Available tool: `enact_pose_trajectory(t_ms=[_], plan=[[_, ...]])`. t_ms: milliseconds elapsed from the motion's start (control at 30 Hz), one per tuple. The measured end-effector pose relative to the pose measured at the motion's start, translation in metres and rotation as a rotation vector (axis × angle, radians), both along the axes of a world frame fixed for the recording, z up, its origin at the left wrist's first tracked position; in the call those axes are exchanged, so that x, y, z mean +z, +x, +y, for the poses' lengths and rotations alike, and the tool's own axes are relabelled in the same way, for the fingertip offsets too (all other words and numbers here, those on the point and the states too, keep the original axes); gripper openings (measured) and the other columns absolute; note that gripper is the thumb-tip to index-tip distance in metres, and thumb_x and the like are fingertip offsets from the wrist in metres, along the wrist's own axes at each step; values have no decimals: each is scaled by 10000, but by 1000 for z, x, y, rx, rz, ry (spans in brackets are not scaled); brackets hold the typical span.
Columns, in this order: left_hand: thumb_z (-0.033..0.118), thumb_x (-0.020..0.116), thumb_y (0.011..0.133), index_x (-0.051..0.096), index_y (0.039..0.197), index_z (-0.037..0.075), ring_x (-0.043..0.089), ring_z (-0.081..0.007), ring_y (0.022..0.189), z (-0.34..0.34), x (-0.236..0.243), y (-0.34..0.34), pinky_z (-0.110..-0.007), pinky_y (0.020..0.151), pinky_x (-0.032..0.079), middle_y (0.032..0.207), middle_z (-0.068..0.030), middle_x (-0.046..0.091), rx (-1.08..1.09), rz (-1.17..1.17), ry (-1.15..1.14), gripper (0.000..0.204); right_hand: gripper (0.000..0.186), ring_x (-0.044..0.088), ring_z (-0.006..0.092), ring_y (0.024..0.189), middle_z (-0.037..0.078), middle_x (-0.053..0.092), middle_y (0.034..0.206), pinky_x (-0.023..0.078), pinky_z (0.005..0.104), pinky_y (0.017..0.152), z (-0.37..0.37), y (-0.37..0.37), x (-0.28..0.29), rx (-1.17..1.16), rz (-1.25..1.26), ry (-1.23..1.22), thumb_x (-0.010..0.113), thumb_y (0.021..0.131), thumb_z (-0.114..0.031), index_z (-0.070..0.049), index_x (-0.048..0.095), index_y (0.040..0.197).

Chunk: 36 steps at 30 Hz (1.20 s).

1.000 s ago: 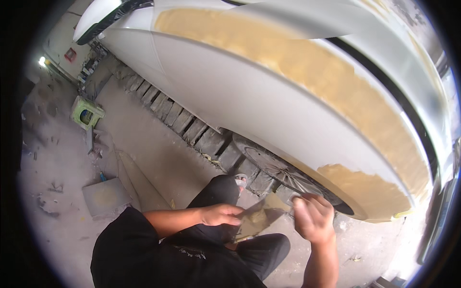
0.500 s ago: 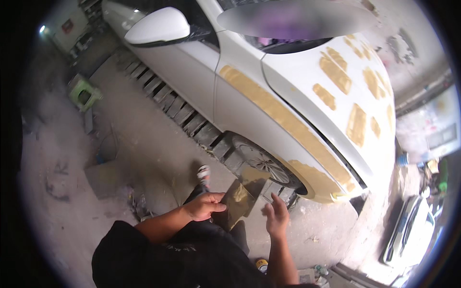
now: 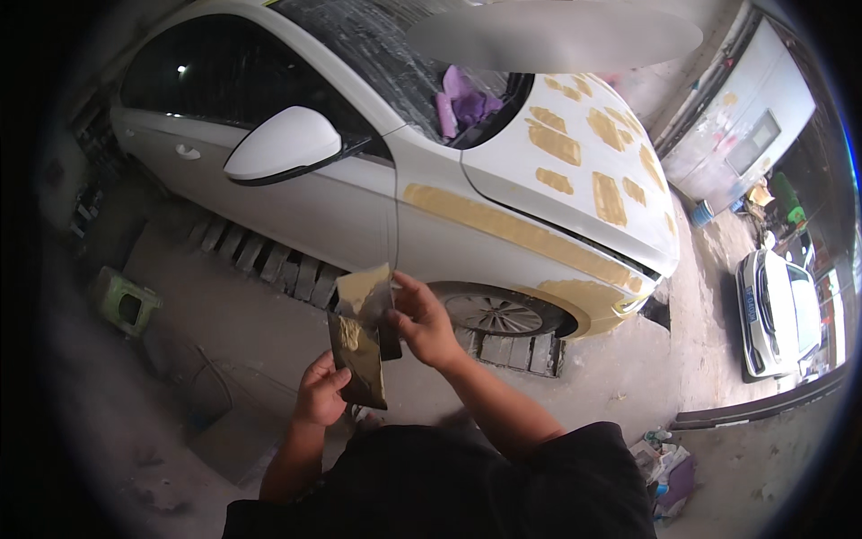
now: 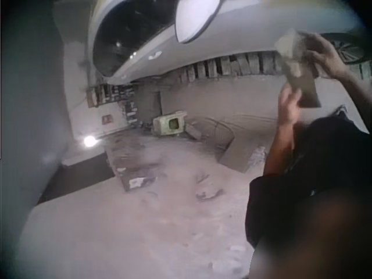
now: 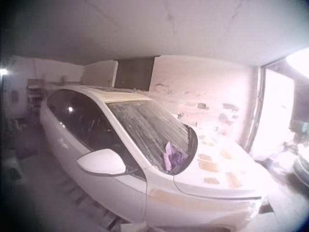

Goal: The person applies beige body filler to the front fender and side door of a white car using a metal spreader. They smooth the filler over the surface in repeated strokes, working around the wheel arch and along the door panel.

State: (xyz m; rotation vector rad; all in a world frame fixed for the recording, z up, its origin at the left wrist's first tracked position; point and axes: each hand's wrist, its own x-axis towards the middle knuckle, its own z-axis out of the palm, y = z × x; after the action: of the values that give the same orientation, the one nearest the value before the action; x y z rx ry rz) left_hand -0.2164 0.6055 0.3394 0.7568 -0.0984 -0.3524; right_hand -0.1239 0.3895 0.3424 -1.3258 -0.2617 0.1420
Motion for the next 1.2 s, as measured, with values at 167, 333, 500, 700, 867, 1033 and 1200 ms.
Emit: enact_pose_trajectory(t_ms=[167,333,500,700,867,1033,1200], plan=[[48,580,1002,503,1412,-3,590,-215,1264,72,16,15,-403,1125,441,1366,-116,621,420,-59,51,421,629,640,181,1119,104,664,1223,509,321,1012,33,17,24,-285,50,99,489,918,96,2,423,1536],[27,557,1016,491,1401,34,552,-188,1285,99,32,37,-383,1131,419,1357,-93,612,617,-231,99,391,533,667,164,1130,98,709,1205,517,342,1020,52,-2,24,51,-14,226,662,962,58,8,495,1467],[23,524,1037,461,1430,67,531,-215,1330,89,43,51,-449,1145,416,1419,-97,563,728,-280,52,400,415,684,129,1056,70,744,1140,554,320,944,88,4,15,227,20,214,680,994,15,-7,571,1393],[30,471,1059,360,1561,54,488,-278,1420,91,54,76,-509,1189,379,1538,-132,490,689,-379,114,514,257,694,126,973,78,746,1096,572,302,869,104,72,20,336,-21,122,673,1010,-13,21,648,1264],[39,452,1068,335,1584,19,469,-292,1453,99,64,90,-511,1208,364,1564,-146,473,720,-407,207,529,203,699,135,962,88,748,1076,577,303,860,121,121,28,493,-24,163,674,1007,-2,38,674,1206],[36,462,1074,370,1565,-12,484,-251,1421,105,68,90,-462,1200,361,1537,-133,502,835,-372,125,502,195,703,148,970,100,749,1089,579,312,866,153,144,31,605,-40,157,669,1005,15,55,675,1196],[42,492,1073,417,1546,-14,505,-198,1380,130,60,80,-390,1181,369,1491,-99,549,876,-250,159,482,218,702,143,975,98,749,1097,573,309,874,200,154,35,680,-65,189,667,999,36,59,668,1216]])
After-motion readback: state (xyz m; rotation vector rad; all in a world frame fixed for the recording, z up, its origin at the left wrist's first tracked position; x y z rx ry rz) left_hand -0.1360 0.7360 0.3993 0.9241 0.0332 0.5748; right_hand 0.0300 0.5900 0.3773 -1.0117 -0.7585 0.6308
